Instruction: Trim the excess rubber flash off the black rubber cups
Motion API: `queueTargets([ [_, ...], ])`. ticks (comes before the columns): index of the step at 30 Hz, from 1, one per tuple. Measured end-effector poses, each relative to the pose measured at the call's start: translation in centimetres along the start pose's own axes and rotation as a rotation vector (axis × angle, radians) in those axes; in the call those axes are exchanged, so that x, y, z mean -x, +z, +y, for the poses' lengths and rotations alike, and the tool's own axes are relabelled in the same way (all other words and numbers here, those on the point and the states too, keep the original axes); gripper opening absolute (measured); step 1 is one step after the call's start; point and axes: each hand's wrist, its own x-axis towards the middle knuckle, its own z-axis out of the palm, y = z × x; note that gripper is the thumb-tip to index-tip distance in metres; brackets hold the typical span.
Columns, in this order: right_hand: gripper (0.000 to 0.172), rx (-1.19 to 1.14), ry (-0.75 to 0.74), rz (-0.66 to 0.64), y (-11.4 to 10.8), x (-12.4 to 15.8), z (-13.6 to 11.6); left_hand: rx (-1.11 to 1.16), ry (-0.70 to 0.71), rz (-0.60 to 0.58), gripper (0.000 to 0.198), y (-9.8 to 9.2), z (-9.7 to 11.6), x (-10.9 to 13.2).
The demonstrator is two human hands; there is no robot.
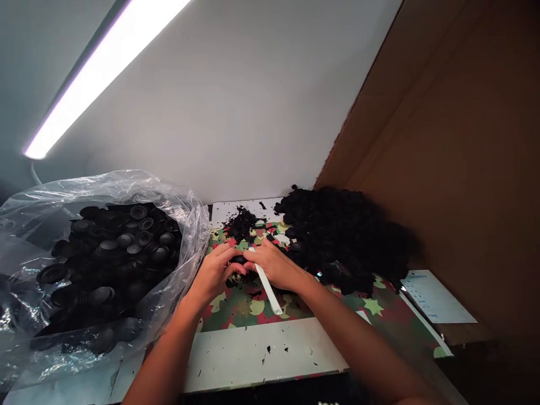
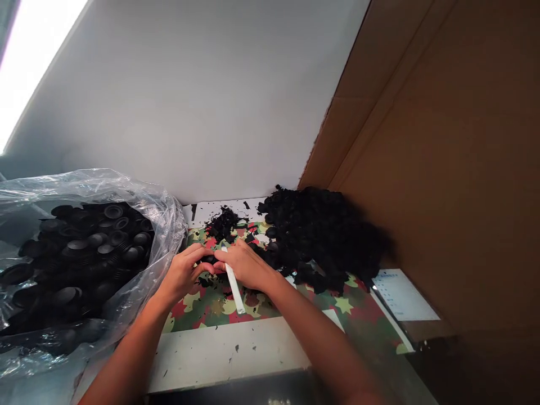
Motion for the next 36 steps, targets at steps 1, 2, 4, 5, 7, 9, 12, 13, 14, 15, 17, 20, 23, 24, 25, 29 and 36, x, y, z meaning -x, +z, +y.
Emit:
queueTargets([
  [1,0.034,-0.006,-0.006,-0.014,0.0,0.0,0.1,0.015,-0.023,-0.005,0.028,0.1,0.1,-0.1],
  [2,0.036,0.000,-0.008,-0.016,0.0,-0.1,0.1,0.045,-0.057,0.001,0.028,0.3,0.1,-0.2],
  [4,0.039,0.044,-0.004,0.003,0.0,-0.2,0.2,0.152,-0.173,0.056,0.028,1.0,0.1,-0.6],
  [5,0.039,0.078,0.001,0.021,0.1,-0.2,0.2,0.210,-0.239,0.098,0.028,1.5,0.0,-0.8],
  [7,0.038,0.157,0.006,0.060,0.2,-0.3,0.1,0.301,-0.352,0.183,0.031,2.5,-0.2,-1.3],
  [9,0.036,0.233,0.008,0.089,0.5,-0.4,0.1,0.339,-0.415,0.251,0.040,3.6,-0.6,-1.9],
  [12,0.033,0.322,0.018,0.137,1.0,-0.4,0.2,0.375,-0.471,0.344,0.051,5.0,-1.0,-2.9],
  [13,0.031,0.343,0.024,0.158,1.2,-0.4,0.3,0.390,-0.484,0.372,0.052,5.4,-1.0,-3.3],
  [14,0.030,0.359,0.030,0.184,1.3,-0.4,0.4,0.405,-0.493,0.397,0.054,5.8,-1.1,-3.6],
  [15,0.028,0.373,0.034,0.210,1.4,-0.3,0.6,0.421,-0.500,0.420,0.055,6.1,-1.0,-3.9],
  [17,0.027,0.394,0.039,0.261,1.4,-0.3,0.8,0.454,-0.511,0.466,0.056,6.7,-1.0,-4.4],
  [20,0.028,0.417,0.045,0.314,1.2,-0.2,1.0,0.502,-0.522,0.519,0.059,7.5,-0.7,-5.0],
  [23,0.029,0.425,0.069,0.344,0.9,-0.2,1.1,0.532,-0.527,0.553,0.059,8.2,-0.6,-5.3],
  [24,0.029,0.425,0.074,0.355,0.8,-0.2,1.0,0.538,-0.528,0.562,0.059,8.3,-0.6,-5.5],
  [25,0.029,0.423,0.072,0.365,0.8,-0.2,0.9,0.542,-0.530,0.571,0.059,8.3,-0.7,-5.7],
  [29,0.029,0.367,0.006,0.361,1.5,0.3,-0.3,0.545,-0.533,0.626,0.058,6.7,-1.2,-7.2],
  [36,0.021,0.115,0.206,0.384,1.9,0.3,-0.9,0.451,-0.357,0.601,0.051,2.1,1.3,-7.4],
])
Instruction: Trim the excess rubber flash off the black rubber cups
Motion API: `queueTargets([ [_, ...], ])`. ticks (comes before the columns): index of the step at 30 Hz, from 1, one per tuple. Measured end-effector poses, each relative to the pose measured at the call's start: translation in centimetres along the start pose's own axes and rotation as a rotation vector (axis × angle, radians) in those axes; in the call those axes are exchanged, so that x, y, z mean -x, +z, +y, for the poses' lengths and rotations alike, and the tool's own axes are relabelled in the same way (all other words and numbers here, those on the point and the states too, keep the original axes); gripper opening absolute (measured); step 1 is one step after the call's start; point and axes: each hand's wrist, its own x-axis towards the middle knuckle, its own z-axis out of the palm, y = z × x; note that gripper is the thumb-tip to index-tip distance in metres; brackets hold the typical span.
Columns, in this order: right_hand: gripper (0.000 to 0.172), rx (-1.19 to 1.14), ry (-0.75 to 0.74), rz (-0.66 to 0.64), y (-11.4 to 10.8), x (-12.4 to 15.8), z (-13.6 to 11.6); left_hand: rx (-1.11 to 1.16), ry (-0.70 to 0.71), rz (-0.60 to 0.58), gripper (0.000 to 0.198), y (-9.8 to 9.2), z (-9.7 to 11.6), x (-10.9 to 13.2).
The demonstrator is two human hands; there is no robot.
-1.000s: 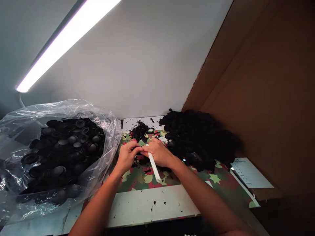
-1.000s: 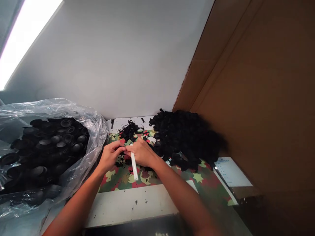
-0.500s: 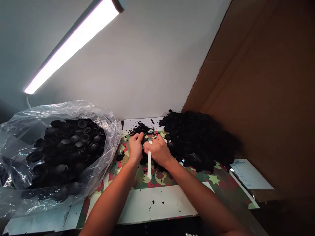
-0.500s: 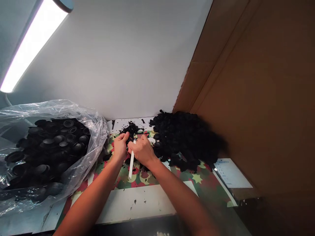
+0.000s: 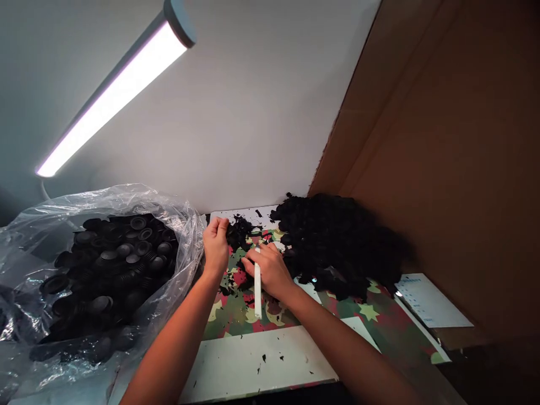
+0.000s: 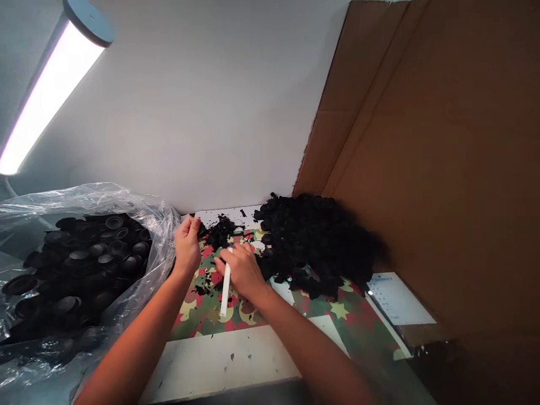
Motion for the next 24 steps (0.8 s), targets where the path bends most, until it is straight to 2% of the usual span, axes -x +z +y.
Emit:
queueTargets([
  [2,0.013,-0.138,0.087,0.011,-0.4,-0.3,0.2,-0.045,0.046,-0.032,0.048,-0.8,0.6,1.7],
  [6,0.018,-0.377,0.197,0.086,-1.5,-0.6,0.3,-0.204,0.150,-0.100,0.044,-2.0,0.2,4.6],
  [9,0.020,-0.531,0.256,0.140,-2.0,-0.7,-0.1,-0.242,0.181,-0.142,0.044,-2.5,-0.7,5.5],
  [12,0.019,-0.613,0.258,0.113,-2.1,-0.7,-0.7,-0.256,0.211,-0.174,0.043,-2.6,-1.1,5.6],
  [18,0.014,-0.440,0.175,0.106,-2.1,-0.8,-1.1,-0.283,0.225,-0.229,0.040,-2.5,-1.3,5.8],
  [21,0.012,-0.334,0.109,0.119,-2.2,-0.7,-1.0,-0.299,0.177,-0.273,0.039,-2.5,-1.6,5.7],
  [24,0.013,-0.249,0.110,0.098,-2.0,-0.6,-0.9,-0.297,0.114,-0.342,0.042,-2.4,-1.9,5.4],
])
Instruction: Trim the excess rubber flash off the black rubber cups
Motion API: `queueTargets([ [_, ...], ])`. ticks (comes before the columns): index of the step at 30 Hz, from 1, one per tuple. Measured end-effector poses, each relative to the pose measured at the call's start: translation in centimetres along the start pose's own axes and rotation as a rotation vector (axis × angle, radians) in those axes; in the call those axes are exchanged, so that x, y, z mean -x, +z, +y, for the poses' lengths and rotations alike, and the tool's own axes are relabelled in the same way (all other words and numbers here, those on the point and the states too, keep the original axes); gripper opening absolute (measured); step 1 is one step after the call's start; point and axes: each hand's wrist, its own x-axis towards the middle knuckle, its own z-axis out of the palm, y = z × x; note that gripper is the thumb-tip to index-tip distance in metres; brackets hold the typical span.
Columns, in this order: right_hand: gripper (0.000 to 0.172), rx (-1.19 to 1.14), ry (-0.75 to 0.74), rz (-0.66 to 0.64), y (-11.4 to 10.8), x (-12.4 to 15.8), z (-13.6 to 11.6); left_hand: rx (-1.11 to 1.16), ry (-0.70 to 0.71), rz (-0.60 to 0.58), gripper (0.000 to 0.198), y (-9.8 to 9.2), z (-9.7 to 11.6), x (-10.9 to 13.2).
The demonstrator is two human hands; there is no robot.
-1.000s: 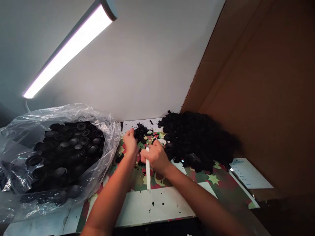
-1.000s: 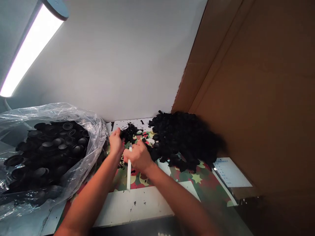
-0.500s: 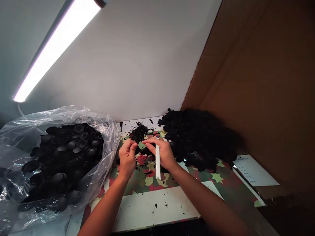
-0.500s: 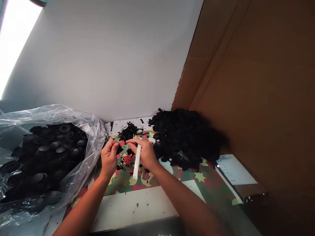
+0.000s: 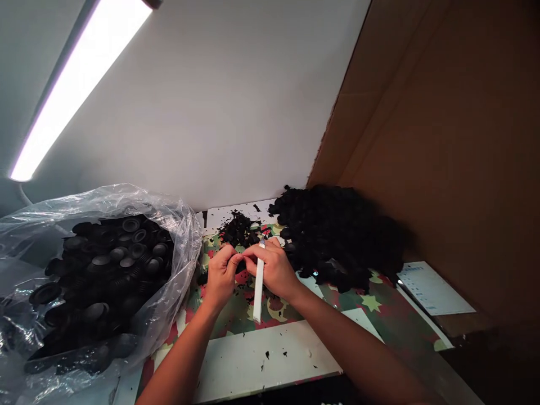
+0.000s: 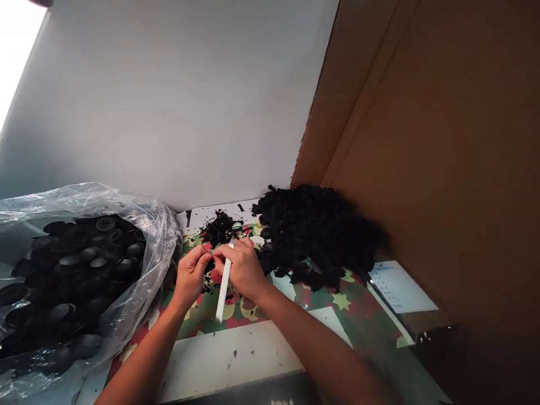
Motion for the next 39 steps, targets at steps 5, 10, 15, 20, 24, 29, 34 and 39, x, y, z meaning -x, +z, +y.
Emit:
queueTargets([
  [5,0.014,-0.012,0.125,-0.025,0.5,-0.2,0.4,0.033,-0.037,-0.070,0.050,-0.1,0.0,-0.4],
  [10,0.012,-0.140,0.315,0.040,-0.4,-1.0,1.8,0.064,-0.025,-0.093,0.059,-0.8,0.3,0.0],
  [15,0.012,-0.417,0.383,-0.088,-0.7,-0.7,1.3,0.035,-0.027,0.001,0.058,-1.1,0.0,0.3],
  [20,0.016,-0.462,0.366,-0.174,0.1,0.0,-0.8,-0.020,0.001,0.055,0.053,-0.9,-0.1,0.4],
  [24,0.015,-0.259,0.282,-0.136,0.2,0.2,-1.2,-0.052,0.023,0.064,0.049,-0.8,-0.1,0.4],
  [29,0.013,-0.096,0.188,-0.117,0.2,0.3,-0.7,-0.127,0.096,0.041,0.044,-0.8,-0.2,0.4],
  [34,0.011,-0.086,0.190,-0.122,0.6,0.2,-0.3,-0.133,0.142,0.039,0.040,-0.5,-0.3,0.6],
  [39,0.014,-0.174,0.249,-0.133,1.0,-0.2,-0.1,-0.063,0.083,0.050,0.045,-0.2,-0.2,0.6],
])
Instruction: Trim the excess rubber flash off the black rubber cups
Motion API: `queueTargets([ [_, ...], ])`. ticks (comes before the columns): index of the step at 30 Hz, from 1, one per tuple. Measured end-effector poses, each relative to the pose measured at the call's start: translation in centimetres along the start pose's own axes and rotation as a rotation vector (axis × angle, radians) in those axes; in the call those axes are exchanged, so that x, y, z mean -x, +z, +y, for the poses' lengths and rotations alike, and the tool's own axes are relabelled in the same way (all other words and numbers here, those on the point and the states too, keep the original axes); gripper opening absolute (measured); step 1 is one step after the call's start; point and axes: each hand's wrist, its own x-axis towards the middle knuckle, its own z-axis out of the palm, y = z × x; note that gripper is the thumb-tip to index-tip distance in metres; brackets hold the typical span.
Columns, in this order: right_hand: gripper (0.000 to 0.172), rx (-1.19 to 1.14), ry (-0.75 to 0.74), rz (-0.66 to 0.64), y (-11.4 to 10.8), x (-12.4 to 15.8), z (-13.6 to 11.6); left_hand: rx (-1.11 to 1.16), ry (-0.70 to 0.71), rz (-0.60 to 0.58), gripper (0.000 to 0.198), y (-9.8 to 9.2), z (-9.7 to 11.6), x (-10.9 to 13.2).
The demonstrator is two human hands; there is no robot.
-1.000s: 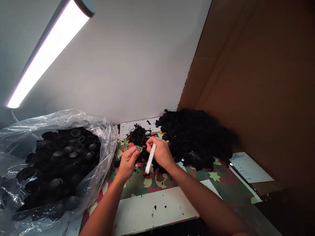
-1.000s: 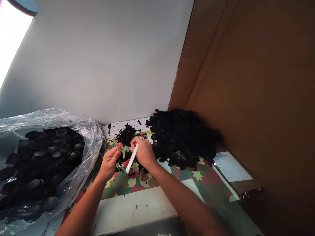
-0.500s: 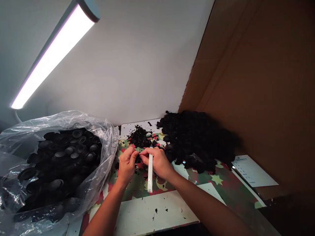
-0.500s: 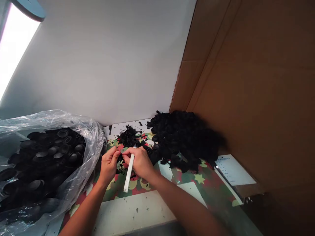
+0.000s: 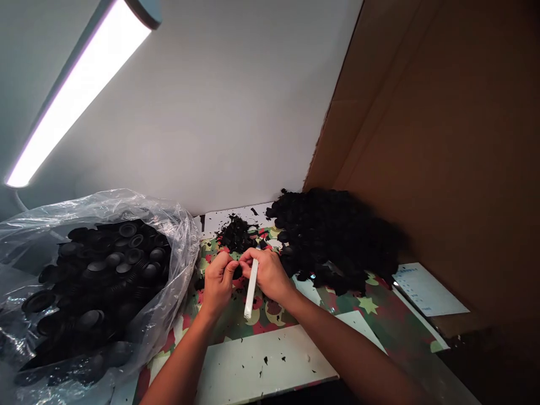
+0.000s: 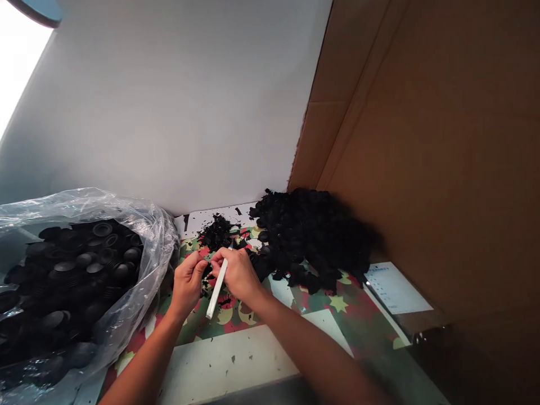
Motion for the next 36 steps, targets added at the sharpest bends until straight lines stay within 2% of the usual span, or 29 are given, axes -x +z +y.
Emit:
queueTargets([
  [5,0.016,0.065,0.017,0.131,-1.3,-1.0,1.9,0.079,0.001,0.014,0.055,-0.6,0.4,0.2],
  [9,0.013,0.006,0.024,0.107,-2.1,-1.3,2.9,0.234,-0.059,0.060,0.060,-0.9,0.4,0.2],
  [14,0.009,-0.070,0.000,0.102,-1.0,-0.4,1.6,0.294,-0.076,0.045,0.063,-0.9,-0.1,0.2],
  [21,0.025,-0.366,0.095,0.051,-0.2,0.6,0.1,0.362,-0.049,0.055,0.041,-0.7,-0.3,0.0],
  [25,0.028,-0.423,0.145,0.031,-0.4,0.6,-0.1,0.403,-0.050,0.035,0.033,-0.7,-0.2,0.1],
  [28,0.032,-0.380,0.150,0.029,-0.9,0.5,-0.2,0.483,-0.130,0.012,0.030,-0.6,-0.1,0.2],
  [32,0.036,-0.355,0.178,0.056,-1.3,0.3,-0.2,0.605,-0.259,-0.007,0.039,-0.2,0.0,0.3],
  [36,0.040,-0.398,0.181,0.062,-1.2,0.3,0.2,0.661,-0.285,-0.009,0.041,0.0,0.1,0.4],
])
